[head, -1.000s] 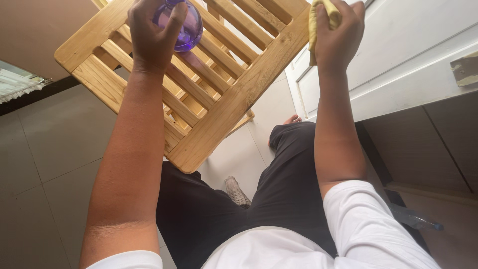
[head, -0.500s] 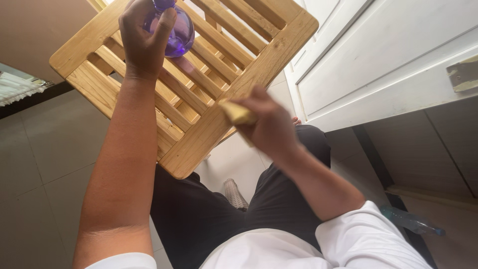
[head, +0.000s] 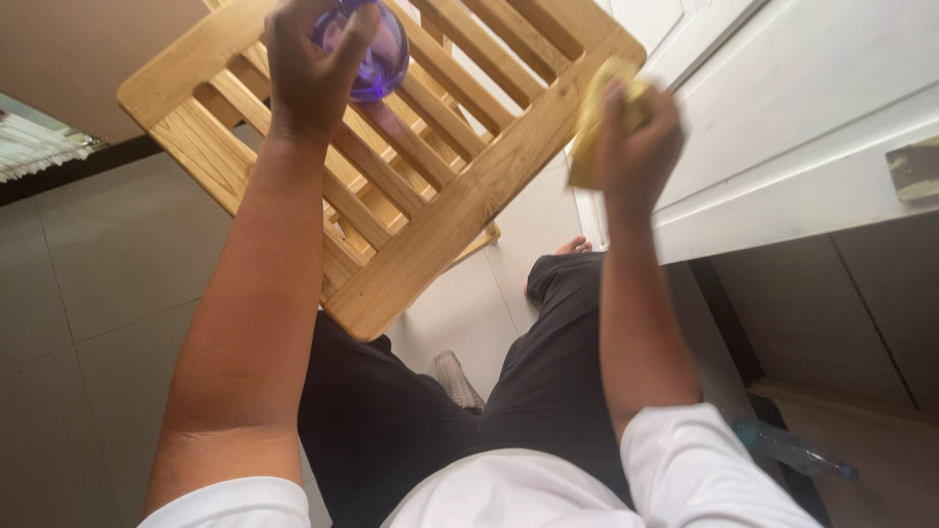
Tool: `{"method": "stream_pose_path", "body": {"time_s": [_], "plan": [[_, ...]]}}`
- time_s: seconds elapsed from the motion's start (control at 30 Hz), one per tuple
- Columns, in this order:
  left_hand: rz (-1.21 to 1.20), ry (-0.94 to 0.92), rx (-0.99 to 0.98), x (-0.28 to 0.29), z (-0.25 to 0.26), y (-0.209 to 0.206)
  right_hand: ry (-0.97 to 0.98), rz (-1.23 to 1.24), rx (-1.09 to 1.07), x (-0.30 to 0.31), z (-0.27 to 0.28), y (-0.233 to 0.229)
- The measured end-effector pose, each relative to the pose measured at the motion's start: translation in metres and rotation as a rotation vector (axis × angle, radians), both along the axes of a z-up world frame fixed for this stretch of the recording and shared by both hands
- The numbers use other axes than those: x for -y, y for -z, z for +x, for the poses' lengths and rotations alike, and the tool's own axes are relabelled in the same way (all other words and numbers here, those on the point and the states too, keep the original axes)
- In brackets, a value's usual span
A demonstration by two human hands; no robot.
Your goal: The person wipes the top and slats of a wooden stool with a yellow cloth while holding a purple spray bottle.
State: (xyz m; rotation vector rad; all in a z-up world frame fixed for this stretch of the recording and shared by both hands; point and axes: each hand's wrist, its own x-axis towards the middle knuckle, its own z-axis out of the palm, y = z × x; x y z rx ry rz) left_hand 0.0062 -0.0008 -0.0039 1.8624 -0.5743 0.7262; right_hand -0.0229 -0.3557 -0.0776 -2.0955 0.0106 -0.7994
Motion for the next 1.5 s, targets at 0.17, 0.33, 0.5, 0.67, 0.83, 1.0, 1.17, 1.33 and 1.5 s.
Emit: {"method": "stream_pose_path", "body": {"time_s": [0.17, 0.33, 0.5, 0.67, 0.83, 1.0, 1.17, 1.33, 1.5], "plan": [[0.027, -0.051, -0.083, 0.0, -0.005, 0.0, -0.295, 0.224, -0.047, -0.095, -0.138, -0.02], [0.015, 0.034, -0.078, 0.001, -0.009, -0.004, -0.45, 0.386, 0.153, -0.083, -0.14, 0.001], [0.042, -0.026, -0.035, -0.001, -0.005, 0.003, -0.115, 0.894, -0.107, 0.01, 0.008, 0.036], [0.066, -0.026, -0.055, -0.001, -0.001, 0.004, -0.127, 0.852, 0.117, 0.004, 0.044, 0.055], [0.003, 0.007, -0.077, 0.007, -0.009, -0.006, -0.243, 1.034, -0.046, -0.069, -0.057, 0.066], [0.03, 0.015, -0.046, 0.006, -0.008, -0.005, -0.448, 0.659, -0.184, -0.098, -0.157, 0.059], [0.03, -0.016, -0.083, 0.003, -0.007, 0.0, -0.188, 0.718, -0.033, -0.053, -0.099, 0.059], [0.006, -0.027, -0.062, 0.004, -0.007, 0.003, -0.186, 0.635, 0.058, 0.001, 0.0, 0.017], [0.042, -0.024, -0.012, 0.006, -0.007, -0.001, -0.125, 0.533, 0.071, -0.036, -0.023, 0.008]]}}
